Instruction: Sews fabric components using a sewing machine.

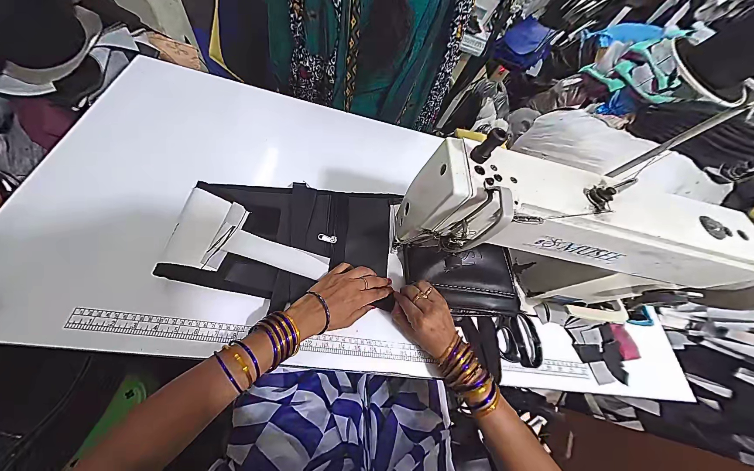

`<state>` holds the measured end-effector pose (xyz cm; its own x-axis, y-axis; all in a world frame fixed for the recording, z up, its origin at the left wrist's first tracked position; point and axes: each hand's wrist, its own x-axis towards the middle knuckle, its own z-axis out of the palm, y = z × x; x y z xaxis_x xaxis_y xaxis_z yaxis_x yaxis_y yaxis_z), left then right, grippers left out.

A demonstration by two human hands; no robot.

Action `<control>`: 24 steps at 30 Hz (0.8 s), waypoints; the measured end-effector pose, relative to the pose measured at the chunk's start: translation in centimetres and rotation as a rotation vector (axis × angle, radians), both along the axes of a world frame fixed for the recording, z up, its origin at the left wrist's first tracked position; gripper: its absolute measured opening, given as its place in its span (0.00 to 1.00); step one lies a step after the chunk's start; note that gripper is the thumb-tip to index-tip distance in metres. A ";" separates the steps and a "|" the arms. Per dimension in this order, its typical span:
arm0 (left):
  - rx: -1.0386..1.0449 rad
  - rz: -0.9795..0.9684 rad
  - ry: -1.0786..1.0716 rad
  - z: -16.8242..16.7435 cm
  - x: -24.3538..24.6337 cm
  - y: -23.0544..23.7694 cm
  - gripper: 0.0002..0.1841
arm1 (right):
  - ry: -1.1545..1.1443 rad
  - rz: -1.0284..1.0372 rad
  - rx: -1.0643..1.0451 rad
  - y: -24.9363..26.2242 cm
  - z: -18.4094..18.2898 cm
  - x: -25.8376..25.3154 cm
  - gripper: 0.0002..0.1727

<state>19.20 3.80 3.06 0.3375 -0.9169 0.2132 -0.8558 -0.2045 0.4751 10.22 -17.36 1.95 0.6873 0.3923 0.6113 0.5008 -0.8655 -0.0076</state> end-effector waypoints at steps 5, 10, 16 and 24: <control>0.083 0.001 -0.022 0.6 -0.2 -0.2 0.20 | 0.093 -0.092 0.041 0.6 -0.4 -1.9 0.14; 0.125 0.051 0.022 0.8 -0.5 -0.8 0.21 | 0.174 -0.191 0.022 0.1 -0.3 -3.0 0.22; 0.098 0.055 0.008 0.3 1.5 -1.7 0.21 | 0.129 -0.251 0.045 0.3 -0.4 -0.8 0.18; -0.096 0.048 -0.160 -0.9 3.2 -2.0 0.20 | 0.147 -0.377 0.312 -2.8 1.9 -4.0 0.16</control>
